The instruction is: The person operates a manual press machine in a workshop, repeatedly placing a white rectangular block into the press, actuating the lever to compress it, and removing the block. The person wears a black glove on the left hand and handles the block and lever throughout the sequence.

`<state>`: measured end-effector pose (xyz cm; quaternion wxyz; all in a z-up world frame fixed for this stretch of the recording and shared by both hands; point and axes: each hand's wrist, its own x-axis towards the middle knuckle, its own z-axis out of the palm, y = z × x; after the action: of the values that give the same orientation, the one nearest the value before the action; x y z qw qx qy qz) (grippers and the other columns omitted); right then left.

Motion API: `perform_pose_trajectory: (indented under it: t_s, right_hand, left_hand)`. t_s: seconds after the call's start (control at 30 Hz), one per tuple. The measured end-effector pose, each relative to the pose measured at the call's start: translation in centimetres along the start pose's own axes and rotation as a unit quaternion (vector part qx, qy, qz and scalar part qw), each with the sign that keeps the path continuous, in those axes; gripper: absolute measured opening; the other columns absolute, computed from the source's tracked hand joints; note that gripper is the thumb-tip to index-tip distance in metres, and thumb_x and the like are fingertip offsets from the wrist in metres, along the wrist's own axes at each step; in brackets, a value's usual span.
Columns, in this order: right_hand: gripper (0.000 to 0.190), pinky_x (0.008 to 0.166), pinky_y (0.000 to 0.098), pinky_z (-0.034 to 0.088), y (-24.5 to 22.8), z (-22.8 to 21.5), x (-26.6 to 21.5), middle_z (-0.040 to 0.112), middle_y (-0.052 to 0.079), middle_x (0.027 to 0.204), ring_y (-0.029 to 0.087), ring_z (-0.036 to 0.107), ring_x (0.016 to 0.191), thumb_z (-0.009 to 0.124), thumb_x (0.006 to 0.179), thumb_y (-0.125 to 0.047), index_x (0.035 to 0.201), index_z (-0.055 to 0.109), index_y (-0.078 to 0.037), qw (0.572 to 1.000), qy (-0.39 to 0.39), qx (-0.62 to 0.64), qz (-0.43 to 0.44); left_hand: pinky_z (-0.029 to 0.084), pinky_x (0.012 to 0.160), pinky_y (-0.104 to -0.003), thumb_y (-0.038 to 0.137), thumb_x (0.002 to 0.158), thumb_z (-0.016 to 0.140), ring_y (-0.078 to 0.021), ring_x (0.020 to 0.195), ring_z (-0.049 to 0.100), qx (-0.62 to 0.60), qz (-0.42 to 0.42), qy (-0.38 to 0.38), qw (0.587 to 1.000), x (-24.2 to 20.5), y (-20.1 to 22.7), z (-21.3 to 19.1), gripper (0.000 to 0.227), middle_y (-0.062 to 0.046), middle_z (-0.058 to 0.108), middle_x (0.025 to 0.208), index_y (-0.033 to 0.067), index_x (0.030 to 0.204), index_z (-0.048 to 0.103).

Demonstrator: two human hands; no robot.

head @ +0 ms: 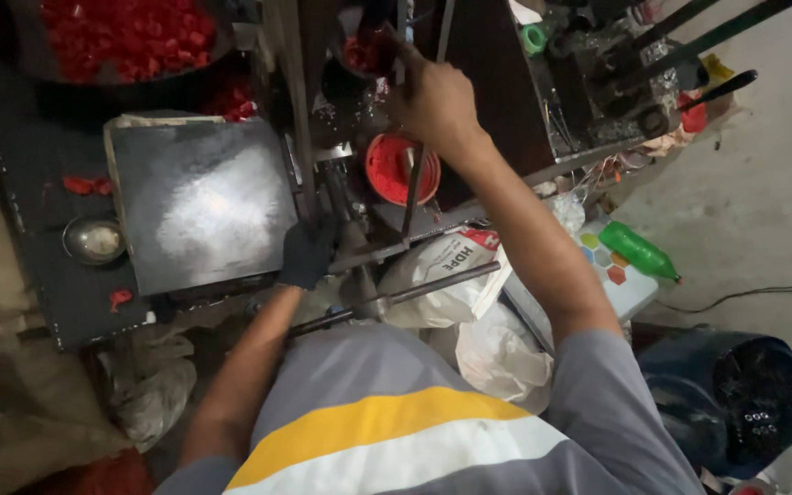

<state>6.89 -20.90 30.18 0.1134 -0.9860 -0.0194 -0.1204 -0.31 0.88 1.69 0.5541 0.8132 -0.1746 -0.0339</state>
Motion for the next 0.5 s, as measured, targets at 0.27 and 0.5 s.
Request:
perform_pose_trajectory:
  t_s: [0.27,0.5]
  right_hand:
    - [0.066,0.074,0.0466,0.057,0.9,2.7,1.1,0.072,0.016,0.077,0.034,0.073,0.075,0.072,0.087,-0.022,0.149,0.053,-0.010,0.995,-0.053,0.080,-0.028]
    - [0.053,0.070,0.0481,0.056,-0.5,2.2,0.6,0.073,0.015,0.082,0.036,0.071,0.075,0.070,0.086,-0.018,0.138,0.063,-0.011,0.998,0.016,-0.005,-0.067]
  left_hand:
    - [0.054,0.082,-0.048,0.032,0.107,0.055,-0.0370,0.096,0.071,0.017,0.100,0.015,0.995,0.3,-1.3,0.6,0.034,-0.018,0.074,0.100,0.0050,0.110,0.075]
    - [0.055,0.066,-0.043,0.038,0.104,0.057,-0.0305,0.074,0.072,-0.041,-0.108,-0.026,0.993,-0.1,1.2,-0.6,0.037,-0.016,0.073,0.085,0.0051,0.107,0.073]
